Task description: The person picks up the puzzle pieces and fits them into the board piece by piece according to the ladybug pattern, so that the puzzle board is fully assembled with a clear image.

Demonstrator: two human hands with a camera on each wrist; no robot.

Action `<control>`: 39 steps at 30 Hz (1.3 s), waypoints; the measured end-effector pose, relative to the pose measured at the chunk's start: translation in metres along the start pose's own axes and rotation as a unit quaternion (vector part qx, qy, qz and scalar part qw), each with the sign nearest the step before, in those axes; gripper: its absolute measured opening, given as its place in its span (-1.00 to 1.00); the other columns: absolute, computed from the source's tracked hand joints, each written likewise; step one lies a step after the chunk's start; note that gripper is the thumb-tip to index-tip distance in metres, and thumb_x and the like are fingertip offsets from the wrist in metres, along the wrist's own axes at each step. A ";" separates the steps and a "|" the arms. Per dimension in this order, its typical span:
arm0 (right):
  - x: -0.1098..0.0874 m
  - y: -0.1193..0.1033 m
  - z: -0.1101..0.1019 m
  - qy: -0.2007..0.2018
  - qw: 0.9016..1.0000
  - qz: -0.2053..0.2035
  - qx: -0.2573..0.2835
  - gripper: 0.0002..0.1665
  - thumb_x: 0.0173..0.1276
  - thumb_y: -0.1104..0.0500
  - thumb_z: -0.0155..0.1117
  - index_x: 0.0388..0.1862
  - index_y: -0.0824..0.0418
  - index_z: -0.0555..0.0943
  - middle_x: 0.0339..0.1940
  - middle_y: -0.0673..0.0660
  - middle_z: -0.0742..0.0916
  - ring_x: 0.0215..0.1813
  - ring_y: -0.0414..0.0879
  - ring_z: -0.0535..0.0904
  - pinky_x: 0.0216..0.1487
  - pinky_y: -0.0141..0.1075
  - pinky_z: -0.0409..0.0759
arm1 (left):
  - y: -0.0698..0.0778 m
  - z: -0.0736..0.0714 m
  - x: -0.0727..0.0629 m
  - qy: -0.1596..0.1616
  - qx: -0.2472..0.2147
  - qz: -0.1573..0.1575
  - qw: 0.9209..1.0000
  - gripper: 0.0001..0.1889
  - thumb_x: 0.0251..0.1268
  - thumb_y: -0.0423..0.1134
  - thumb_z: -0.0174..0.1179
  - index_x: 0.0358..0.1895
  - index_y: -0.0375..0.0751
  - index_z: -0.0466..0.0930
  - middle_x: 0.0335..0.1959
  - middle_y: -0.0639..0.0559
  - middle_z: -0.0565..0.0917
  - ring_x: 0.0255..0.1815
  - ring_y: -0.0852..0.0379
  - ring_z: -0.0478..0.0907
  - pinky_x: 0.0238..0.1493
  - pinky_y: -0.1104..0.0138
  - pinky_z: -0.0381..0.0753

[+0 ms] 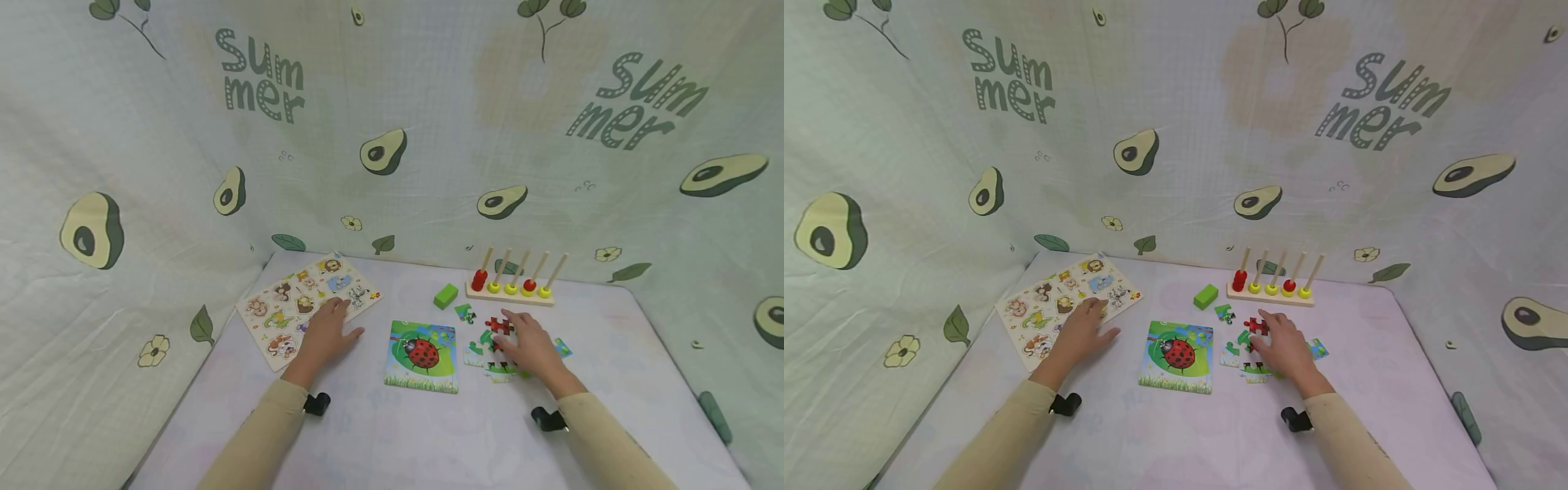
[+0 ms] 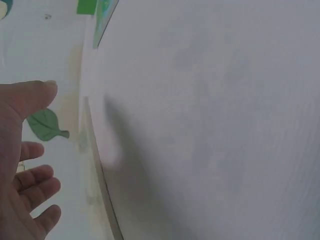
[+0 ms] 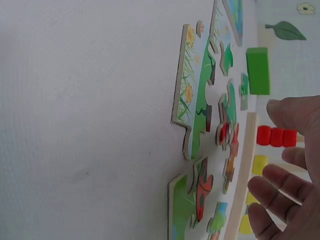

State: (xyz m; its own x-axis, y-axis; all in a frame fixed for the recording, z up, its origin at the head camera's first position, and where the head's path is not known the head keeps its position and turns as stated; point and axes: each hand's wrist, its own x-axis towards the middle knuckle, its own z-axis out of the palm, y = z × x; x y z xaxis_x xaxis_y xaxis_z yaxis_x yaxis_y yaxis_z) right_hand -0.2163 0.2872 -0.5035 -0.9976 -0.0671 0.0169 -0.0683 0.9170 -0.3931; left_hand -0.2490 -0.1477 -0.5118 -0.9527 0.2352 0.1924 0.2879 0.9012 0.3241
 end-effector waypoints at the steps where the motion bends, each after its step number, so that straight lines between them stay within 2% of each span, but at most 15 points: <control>1: 0.000 0.000 0.001 0.000 1.000 -0.001 0.004 -0.16 0.46 -0.03 0.30 0.58 0.26 0.26 0.36 0.44 0.45 0.33 0.40 0.39 0.30 0.38 0.41 | 0.003 0.002 -0.001 0.005 -0.008 0.005 1.000 -0.23 0.33 0.09 0.36 0.44 -0.33 0.38 0.33 -0.30 0.46 0.34 -0.25 0.44 0.38 -0.07 0.46; 5: 0.002 0.000 0.007 -0.002 1.000 -0.009 0.017 -0.21 0.45 0.00 0.33 0.54 0.24 0.32 0.33 0.40 0.48 0.28 0.35 0.45 0.28 0.34 0.46 | 0.012 0.010 -0.004 0.005 -0.035 0.013 0.999 -0.35 0.32 0.01 0.39 0.36 -0.26 0.47 0.28 -0.20 0.49 0.28 -0.16 0.49 0.32 0.00 0.53; 9: 0.005 -0.002 0.011 -0.003 0.999 -0.021 0.026 -0.23 0.43 0.02 0.36 0.52 0.25 0.36 0.25 0.36 0.55 0.20 0.26 0.51 0.25 0.28 0.51 | 0.022 0.019 -0.005 -0.020 -0.081 0.012 0.996 -0.44 0.32 0.01 0.38 0.27 -0.20 0.50 0.25 -0.13 0.49 0.24 -0.09 0.53 0.27 0.06 0.59; 13: 0.009 -0.005 0.013 -0.010 0.999 -0.027 0.033 -0.24 0.42 0.03 0.37 0.50 0.26 0.37 0.07 0.25 0.61 0.01 0.12 0.51 0.08 0.12 0.57 | 0.028 0.027 -0.007 -0.047 -0.125 0.021 0.991 -0.47 0.33 0.01 0.39 0.23 -0.18 0.50 0.22 -0.08 0.51 0.20 -0.02 0.54 0.26 0.09 0.58; 16: 0.012 -0.008 0.015 -0.010 0.998 -0.035 0.044 -0.26 0.42 0.05 0.38 0.48 0.29 0.40 -0.07 0.18 0.60 -0.12 0.04 0.45 -0.07 -0.02 0.51 | 0.030 0.033 -0.007 -0.059 -0.140 0.030 0.988 -0.47 0.31 -0.01 0.40 0.23 -0.18 0.50 0.21 -0.06 0.53 0.22 0.00 0.52 0.32 0.11 0.54; 18: 0.015 -0.010 0.017 -0.007 0.998 -0.042 0.051 -0.28 0.42 0.06 0.39 0.46 0.29 0.42 -0.11 0.15 0.60 -0.15 0.01 0.44 -0.09 -0.06 0.50 | 0.032 0.036 -0.007 -0.067 -0.151 0.030 0.986 -0.47 0.30 -0.02 0.41 0.23 -0.18 0.51 0.21 -0.06 0.53 0.27 -0.02 0.50 0.37 0.11 0.49; 25: 0.028 -0.017 0.027 0.000 0.997 -0.052 0.059 -0.32 0.43 0.06 0.37 0.44 0.29 0.44 -0.08 0.17 0.63 -0.15 0.01 0.46 -0.05 -0.04 0.53 | 0.033 0.043 -0.005 -0.089 -0.179 0.019 0.980 -0.43 0.27 -0.04 0.43 0.27 -0.17 0.50 0.28 -0.06 0.50 0.40 -0.04 0.40 0.49 0.10 0.36; 32: 0.039 -0.018 0.033 0.006 0.997 -0.045 0.058 -0.33 0.44 0.06 0.35 0.45 0.27 0.44 0.00 0.21 0.61 -0.02 0.09 0.49 0.06 0.07 0.55 | 0.034 0.049 0.000 -0.105 -0.181 0.026 0.977 -0.38 0.26 -0.05 0.44 0.32 -0.18 0.46 0.34 -0.05 0.46 0.46 -0.02 0.35 0.54 0.13 0.29; 39: 0.051 -0.015 0.039 0.004 0.997 -0.041 0.064 -0.32 0.45 0.02 0.34 0.45 0.24 0.44 0.07 0.21 0.61 0.02 0.09 0.50 0.02 0.02 0.55 | 0.033 0.053 0.002 -0.119 -0.181 0.031 0.976 -0.27 0.28 -0.02 0.42 0.44 -0.18 0.38 0.44 -0.08 0.40 0.52 -0.04 0.28 0.56 0.11 0.24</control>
State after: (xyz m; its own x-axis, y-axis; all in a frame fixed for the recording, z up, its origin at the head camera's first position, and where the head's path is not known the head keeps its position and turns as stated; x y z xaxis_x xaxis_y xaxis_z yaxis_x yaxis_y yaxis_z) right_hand -0.2657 0.2551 -0.5326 -0.9887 -0.1367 0.0609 -0.1487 0.8502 -0.5050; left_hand -0.2465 -0.0985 -0.5495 -0.9153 0.4025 0.0151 0.3204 0.7047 0.6330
